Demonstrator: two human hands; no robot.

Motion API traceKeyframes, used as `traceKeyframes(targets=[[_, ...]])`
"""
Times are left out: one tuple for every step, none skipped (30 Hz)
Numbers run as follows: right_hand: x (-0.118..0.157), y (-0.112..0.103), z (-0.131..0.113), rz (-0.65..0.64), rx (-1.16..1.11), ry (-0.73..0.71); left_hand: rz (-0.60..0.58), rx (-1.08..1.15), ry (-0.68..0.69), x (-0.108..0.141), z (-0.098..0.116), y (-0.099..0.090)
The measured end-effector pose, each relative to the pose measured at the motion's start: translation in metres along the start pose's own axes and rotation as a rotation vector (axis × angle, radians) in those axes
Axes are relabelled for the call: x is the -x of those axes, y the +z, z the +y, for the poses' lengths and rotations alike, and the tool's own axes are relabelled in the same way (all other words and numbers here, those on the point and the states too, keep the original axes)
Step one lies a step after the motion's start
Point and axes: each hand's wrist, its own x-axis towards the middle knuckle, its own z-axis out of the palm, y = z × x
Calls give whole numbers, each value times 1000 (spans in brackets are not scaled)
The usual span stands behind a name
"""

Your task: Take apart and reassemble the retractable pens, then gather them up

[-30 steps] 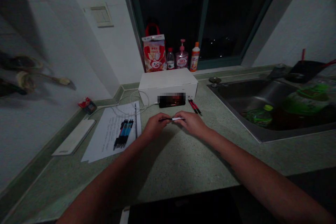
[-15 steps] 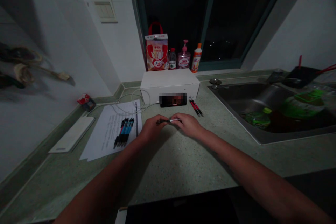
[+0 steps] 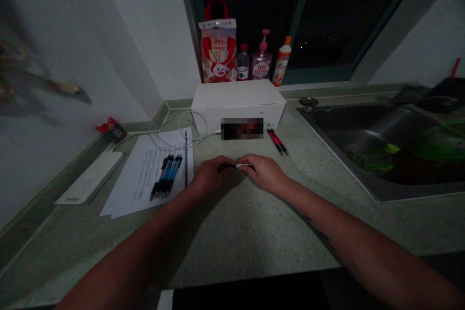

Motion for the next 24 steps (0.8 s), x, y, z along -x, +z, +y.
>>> traceKeyframes(targets=[[0, 0, -1, 0, 3, 1, 5, -9, 1, 1, 0, 0], [1, -1, -2, -4, 8, 4, 15, -22, 6, 1, 1, 1], [1, -2, -2, -17, 16, 7, 22, -37, 18, 2, 1, 1], [1, -3, -3, -37, 26, 15, 30, -54, 34, 3, 2, 2], [1, -3, -4, -58, 36, 25, 37, -71, 51, 3, 2, 2], [0, -3, -5, -77, 43, 34, 42, -85, 66, 4, 2, 3], [0, -3, -5, -91, 46, 42, 46, -95, 76, 4, 1, 4], [0, -3, -6, -95, 44, 49, 51, -101, 78, 5, 1, 5], [0, -3, -6, -91, 35, 56, 54, -105, 75, 5, 0, 6], [0, -3, -6, -80, 18, 60, 56, -106, 73, 5, -1, 7], [1, -2, -7, -65, -4, 64, 57, -105, 73, 6, -2, 8], [1, -2, -7, -52, -28, 70, 58, -104, 77, 6, -3, 9], [1, -2, -7, -40, -49, 75, 59, -103, 83, 6, -5, 9], [2, -2, -8, -31, -67, 78, 60, -100, 90, 6, -6, 10], [2, -2, -8, -25, -78, 80, 67, -98, 99, 6, -7, 10], [3, -2, -8, -25, -82, 81, 74, -95, 110, 6, -7, 10], [3, -2, -8, -29, -83, 75, 81, -91, 123, 6, -8, 10], [3, -2, -7, -34, -83, 62, 90, -85, 137, 6, -8, 9], [3, -2, -7, -37, -83, 46, 96, -79, 149, 6, -8, 9], [3, -2, -6, -39, -81, 27, 104, -72, 157, 6, -7, 8], [2, -2, -6, -39, -78, 8, 108, -64, 158, 6, -7, 8], [2, -1, -5, -38, -75, -7, 108, -54, 151, 6, -6, 8], [1, -1, -4, -35, -72, -16, 102, -38, 137, 6, -5, 8], [1, -1, -2, -29, -69, -21, 91, -14, 116, 6, -4, 8]])
